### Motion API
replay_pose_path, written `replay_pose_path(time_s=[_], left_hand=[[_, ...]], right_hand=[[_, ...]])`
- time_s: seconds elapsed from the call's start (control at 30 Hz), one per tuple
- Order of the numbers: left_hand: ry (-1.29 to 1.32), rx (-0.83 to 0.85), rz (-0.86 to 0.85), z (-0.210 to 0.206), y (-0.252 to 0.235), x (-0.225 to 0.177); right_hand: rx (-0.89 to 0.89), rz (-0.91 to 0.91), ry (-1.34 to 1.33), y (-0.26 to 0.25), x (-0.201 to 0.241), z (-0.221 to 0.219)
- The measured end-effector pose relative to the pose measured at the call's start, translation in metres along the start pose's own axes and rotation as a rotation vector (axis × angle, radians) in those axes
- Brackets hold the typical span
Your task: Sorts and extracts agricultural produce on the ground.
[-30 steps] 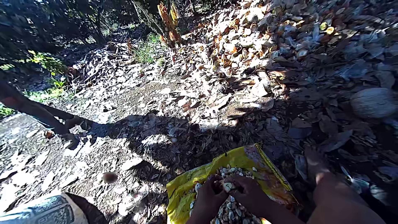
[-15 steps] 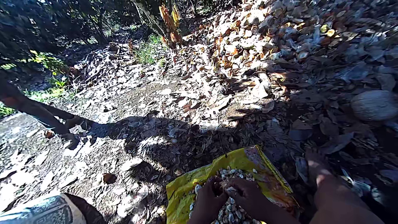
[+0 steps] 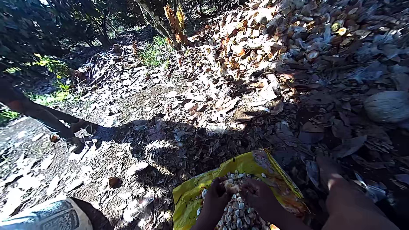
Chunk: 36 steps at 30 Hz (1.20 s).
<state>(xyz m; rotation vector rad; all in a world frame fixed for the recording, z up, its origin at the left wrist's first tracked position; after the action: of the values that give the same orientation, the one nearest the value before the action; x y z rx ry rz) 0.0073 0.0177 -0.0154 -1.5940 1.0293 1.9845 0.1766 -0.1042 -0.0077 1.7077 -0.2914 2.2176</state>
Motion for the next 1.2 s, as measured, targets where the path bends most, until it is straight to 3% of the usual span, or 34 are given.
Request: replay_pose_path(time_s=[0.07,0.17,0.3,0.57,0.9,1.2], left_hand=[[0.178,0.01,0.029,0.001,0.002,-0.005],[0.405,0.017,0.074,0.005,0.005,-0.005],[0.501,0.027,0.119,0.005,0.008,-0.009],[0.35,0.265,0.035,-0.002,0.008,-0.007],[0.139,0.281,0.022,-0.002,0.01,-0.008],[0.138,0.343,0.005,-0.01,0.014,-0.01]], right_hand=[[-0.016,-0.025,0.02,-0.001,-0.001,0.003],[0.1,-0.057,0.328,-0.005,-0.001,0.008],[0.159,0.009,0.513,-0.004,-0.004,0.001],[0.182,-0.031,0.398,-0.001,-0.003,0.003],[0.24,0.004,0.431,-0.001,0.0,0.003],[0.283,-0.032,0.57,-0.003,0.004,0.004]])
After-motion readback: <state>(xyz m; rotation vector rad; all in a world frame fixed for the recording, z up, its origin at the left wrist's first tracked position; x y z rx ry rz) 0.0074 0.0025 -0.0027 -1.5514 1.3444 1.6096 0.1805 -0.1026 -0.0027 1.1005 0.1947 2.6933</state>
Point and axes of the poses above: each hand's wrist, its own y-axis away from the middle knuckle, its own z-axis out of the back of the hand, x = y × z, the point moved 1 cm from there along -y, towards the middle knuckle
